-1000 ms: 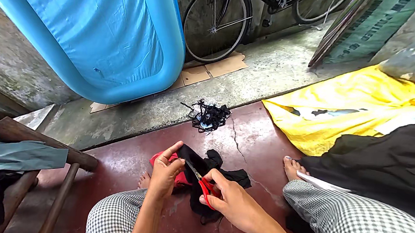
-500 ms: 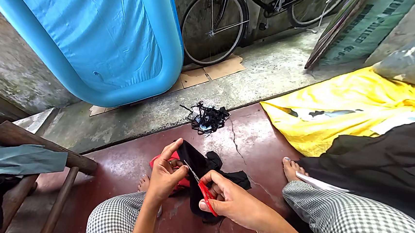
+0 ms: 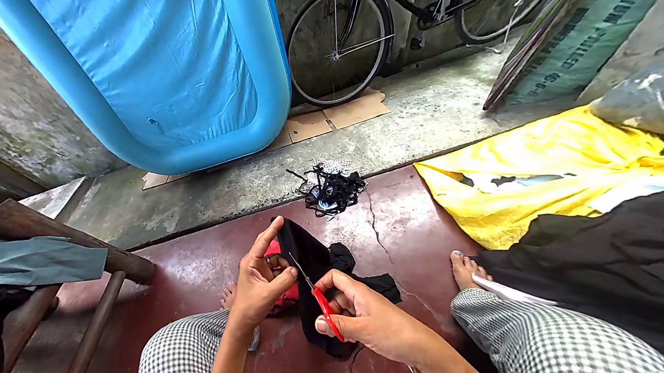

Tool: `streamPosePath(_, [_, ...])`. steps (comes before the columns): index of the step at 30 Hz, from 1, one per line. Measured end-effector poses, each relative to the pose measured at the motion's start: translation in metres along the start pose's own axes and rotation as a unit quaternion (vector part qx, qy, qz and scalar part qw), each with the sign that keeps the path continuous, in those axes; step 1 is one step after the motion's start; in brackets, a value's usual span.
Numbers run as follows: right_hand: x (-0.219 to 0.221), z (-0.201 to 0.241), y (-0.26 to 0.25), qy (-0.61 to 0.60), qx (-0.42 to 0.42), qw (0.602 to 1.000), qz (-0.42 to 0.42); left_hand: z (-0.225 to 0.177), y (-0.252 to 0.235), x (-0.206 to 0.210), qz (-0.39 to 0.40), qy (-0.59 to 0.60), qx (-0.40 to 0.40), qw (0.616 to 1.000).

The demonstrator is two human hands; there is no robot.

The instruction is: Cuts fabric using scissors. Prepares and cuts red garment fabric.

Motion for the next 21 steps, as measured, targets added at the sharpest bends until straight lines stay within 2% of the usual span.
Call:
streamPosePath(4, [0.006, 0.005, 0.0, -0.062, -0.004, 0.998, 0.018, -0.001, -0.001, -0.001, -0.001, 0.011, 0.009, 1.0])
streamPosePath(8, [0.006, 0.004, -0.003, -0.059, -0.025, 0.998, 0.029, -0.002, 0.001, 0.005, 0.021, 0.001, 0.003, 1.0])
streamPosePath(15, [0.008, 0.009, -0.001, -0.105, -0.015, 0.994, 0.025, -0.005, 0.0, 0.003, 0.017, -0.012, 0.011, 1.0])
streamPosePath(21, [0.004, 0.003, -0.004, -0.106, -0.018, 0.994, 0.03, -0.002, 0.002, 0.011, 0.046, 0.005, -0.006, 0.999])
Point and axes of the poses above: each hand's wrist, its own y-axis away from the middle knuckle, its own x-axis out of the palm, z = x × y, the point moved 7 cm from there along -y, towards the middle knuckle, and after that the axes turned 10 degrees about z, right-handed, at the moved point
